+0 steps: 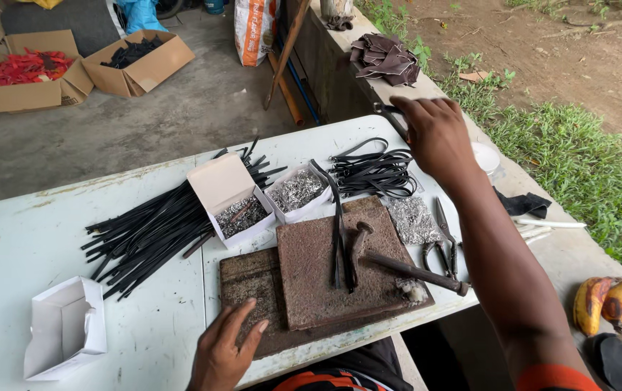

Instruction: The person assembles cable assemblies by inserting metal fasteners into black rubber strips, securing them with a hammer, and trimming excess material with shears. The person repeats this process for multiple units on a white table.

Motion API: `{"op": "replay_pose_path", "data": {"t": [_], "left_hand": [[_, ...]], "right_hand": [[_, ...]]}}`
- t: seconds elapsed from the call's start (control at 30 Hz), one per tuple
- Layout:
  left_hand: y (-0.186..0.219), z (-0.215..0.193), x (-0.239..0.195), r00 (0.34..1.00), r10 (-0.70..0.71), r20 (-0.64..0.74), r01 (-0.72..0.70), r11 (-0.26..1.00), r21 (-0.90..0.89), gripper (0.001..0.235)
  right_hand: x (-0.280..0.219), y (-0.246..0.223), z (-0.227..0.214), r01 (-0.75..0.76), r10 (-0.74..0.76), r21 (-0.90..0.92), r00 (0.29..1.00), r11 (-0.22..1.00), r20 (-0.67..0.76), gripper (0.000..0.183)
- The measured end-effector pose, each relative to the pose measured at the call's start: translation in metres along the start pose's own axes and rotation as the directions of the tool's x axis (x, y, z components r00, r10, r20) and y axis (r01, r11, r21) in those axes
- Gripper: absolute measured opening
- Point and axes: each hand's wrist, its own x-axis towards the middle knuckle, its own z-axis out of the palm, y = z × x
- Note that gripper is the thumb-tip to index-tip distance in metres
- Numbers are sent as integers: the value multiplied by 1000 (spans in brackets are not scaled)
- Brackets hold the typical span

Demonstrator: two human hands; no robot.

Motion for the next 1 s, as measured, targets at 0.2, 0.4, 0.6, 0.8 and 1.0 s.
{"op": "replay_pose_path", "data": {"t": [0.2,0.4,0.6,0.8,1.0], "left_hand": [[-8,33,-18,996,-41,75,41,999,-3,41],[-9,26,-13,999,-32,39,30,998,55,26],[20,42,35,991,-36,131,42,998,-38,15],[47,92,88,926,-264,271,285,958,-39,15],[56,116,123,938,-194,289,199,980,11,20]], "right_hand": [[-15,14,107,48,11,-192,955,980,295,47],[-135,41,97,-242,336,-237,582,941,741,25],[-157,27,88,-264,450,-369,414,891,791,33],[-153,21,95,-276,477,-398,349,875,807,36],[-161,26,94,-366,408,-238,513,900,756,22]]}}
